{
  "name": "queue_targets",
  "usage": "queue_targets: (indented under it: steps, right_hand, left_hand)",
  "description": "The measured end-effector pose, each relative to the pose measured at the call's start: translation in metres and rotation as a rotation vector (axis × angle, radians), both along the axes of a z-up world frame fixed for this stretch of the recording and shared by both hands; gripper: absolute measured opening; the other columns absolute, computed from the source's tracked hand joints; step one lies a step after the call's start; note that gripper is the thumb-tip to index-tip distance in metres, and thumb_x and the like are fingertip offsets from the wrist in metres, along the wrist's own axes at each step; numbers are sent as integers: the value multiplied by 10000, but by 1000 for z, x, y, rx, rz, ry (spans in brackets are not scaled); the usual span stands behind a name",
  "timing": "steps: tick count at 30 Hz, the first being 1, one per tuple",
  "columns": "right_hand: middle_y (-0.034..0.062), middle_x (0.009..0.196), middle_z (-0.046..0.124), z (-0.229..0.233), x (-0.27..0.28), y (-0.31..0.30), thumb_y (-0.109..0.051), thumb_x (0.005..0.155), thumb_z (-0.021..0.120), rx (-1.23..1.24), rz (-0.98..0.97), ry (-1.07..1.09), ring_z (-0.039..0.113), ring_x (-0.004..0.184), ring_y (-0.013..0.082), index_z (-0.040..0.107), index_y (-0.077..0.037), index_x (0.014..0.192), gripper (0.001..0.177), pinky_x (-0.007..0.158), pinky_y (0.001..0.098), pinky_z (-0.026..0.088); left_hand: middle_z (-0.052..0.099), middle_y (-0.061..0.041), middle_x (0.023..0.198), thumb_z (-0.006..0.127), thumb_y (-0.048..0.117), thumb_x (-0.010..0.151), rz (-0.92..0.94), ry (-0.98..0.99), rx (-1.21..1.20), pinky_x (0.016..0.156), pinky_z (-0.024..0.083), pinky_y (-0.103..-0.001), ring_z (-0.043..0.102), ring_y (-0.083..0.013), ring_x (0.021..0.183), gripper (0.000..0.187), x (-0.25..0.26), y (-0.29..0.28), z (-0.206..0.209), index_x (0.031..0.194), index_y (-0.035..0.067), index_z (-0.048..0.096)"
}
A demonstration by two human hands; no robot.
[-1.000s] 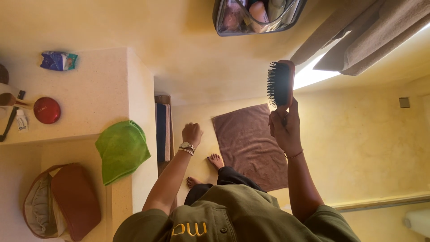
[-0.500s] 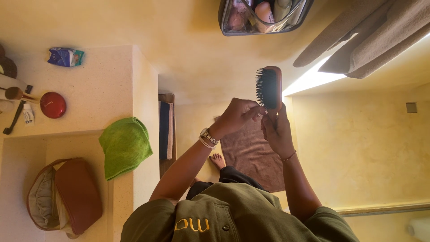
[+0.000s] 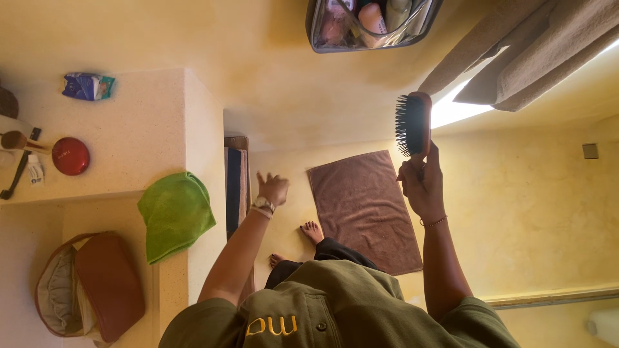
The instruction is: Organizing various toiletries in a travel bag and wiping down the sink area.
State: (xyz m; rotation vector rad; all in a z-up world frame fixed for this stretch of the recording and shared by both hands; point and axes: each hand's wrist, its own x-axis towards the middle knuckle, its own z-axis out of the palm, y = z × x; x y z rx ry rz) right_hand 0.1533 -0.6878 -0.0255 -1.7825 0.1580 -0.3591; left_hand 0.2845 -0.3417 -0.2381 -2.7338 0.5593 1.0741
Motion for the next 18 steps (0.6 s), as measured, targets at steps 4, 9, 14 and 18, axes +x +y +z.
queue_targets:
  steps: [4,9,14,18]
  right_hand:
    - [9,685,538,-2,3,9,86,967,472,-60,13,84,591,584,78,313,-51,1526,596,541,262,512]
    - [30,726,636,-17,12,37,65,966,494,-154,86,18,638,661,114,286,-42,1572,650,636,286,545]
    - [71,709,636,0,17,80,14,996,504,-262,136,-17,634,623,160,314,-53,1596,633,611,321,515]
    - [143,722,599,-7,20,95,-5,994,501,-311,87,42,599,582,218,278,-53,1612,659,562,362,458]
  left_hand:
    - [47,-266,1666,844,557,783,-84,29,165,1202,-9,-605,15,-436,1539,1287,-6,-38,86,1652,46,43]
    - [249,-221,1678,724,574,860,395,162,-1406,1188,375,-480,296,-344,1527,1166,0,-109,184,1689,135,32]
    - [585,-151,1369,675,283,1019,566,8,-1792,998,530,-318,590,-157,1184,693,-9,-144,210,1597,81,352]
    - [787,-62,1036,643,113,1058,671,-338,-1803,746,543,-209,657,-35,854,277,-8,-144,209,1308,12,709]
